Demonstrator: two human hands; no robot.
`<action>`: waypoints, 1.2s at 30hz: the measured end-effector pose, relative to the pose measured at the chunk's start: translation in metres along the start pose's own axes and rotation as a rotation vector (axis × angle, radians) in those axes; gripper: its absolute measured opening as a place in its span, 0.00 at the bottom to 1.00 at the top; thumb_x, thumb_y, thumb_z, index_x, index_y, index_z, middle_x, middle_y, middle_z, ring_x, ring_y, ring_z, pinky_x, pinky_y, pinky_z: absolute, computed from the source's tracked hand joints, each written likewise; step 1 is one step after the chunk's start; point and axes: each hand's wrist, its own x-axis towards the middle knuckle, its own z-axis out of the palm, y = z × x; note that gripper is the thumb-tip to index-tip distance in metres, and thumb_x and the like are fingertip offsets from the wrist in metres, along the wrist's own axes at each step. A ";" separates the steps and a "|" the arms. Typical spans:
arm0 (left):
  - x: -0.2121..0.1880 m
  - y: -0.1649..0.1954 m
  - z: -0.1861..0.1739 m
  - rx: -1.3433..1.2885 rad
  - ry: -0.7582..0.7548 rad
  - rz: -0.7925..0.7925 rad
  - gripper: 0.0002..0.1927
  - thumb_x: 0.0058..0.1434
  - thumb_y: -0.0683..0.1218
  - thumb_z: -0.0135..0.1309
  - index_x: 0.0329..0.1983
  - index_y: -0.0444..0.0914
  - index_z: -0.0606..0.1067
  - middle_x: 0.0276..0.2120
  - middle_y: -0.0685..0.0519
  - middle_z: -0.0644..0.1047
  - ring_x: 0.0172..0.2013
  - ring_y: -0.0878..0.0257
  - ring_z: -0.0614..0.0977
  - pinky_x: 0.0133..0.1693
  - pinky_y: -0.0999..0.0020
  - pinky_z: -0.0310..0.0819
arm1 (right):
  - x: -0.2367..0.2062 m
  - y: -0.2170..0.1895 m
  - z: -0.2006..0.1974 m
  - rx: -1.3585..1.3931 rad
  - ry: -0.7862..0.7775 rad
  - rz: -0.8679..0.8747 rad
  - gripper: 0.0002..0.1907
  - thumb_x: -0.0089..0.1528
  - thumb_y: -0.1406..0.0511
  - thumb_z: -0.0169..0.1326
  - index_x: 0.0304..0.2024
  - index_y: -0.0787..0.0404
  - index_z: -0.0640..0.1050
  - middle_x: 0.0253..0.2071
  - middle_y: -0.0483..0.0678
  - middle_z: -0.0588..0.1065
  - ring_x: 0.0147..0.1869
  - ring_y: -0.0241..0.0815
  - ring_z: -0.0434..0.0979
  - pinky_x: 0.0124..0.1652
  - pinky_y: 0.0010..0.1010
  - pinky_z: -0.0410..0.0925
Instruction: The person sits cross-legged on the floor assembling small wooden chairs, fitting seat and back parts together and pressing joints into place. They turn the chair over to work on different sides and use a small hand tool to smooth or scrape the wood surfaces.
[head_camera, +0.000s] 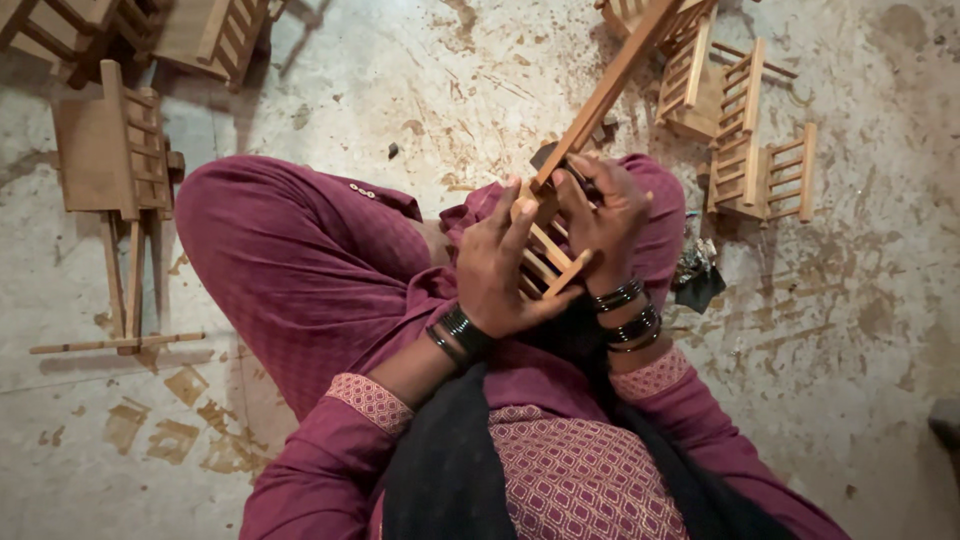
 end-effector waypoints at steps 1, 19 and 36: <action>-0.001 0.000 0.000 0.005 0.000 -0.017 0.61 0.51 0.65 0.73 0.79 0.44 0.51 0.75 0.38 0.57 0.63 0.43 0.75 0.57 0.52 0.70 | -0.001 -0.002 0.000 -0.014 -0.036 -0.034 0.12 0.64 0.67 0.65 0.47 0.67 0.81 0.40 0.52 0.80 0.43 0.41 0.81 0.44 0.30 0.72; -0.001 0.002 0.008 0.025 -0.035 0.004 0.65 0.49 0.65 0.73 0.80 0.39 0.48 0.74 0.36 0.59 0.62 0.44 0.75 0.56 0.52 0.71 | 0.007 -0.014 -0.022 -0.383 -0.003 -0.323 0.06 0.67 0.68 0.61 0.45 0.64 0.82 0.35 0.50 0.78 0.38 0.41 0.76 0.40 0.34 0.70; -0.007 0.004 0.010 0.078 -0.041 0.080 0.65 0.53 0.69 0.70 0.81 0.38 0.45 0.76 0.38 0.55 0.62 0.44 0.76 0.54 0.53 0.71 | 0.014 -0.010 -0.035 0.808 -0.282 0.683 0.10 0.63 0.69 0.59 0.46 0.65 0.84 0.38 0.47 0.81 0.39 0.38 0.77 0.41 0.28 0.69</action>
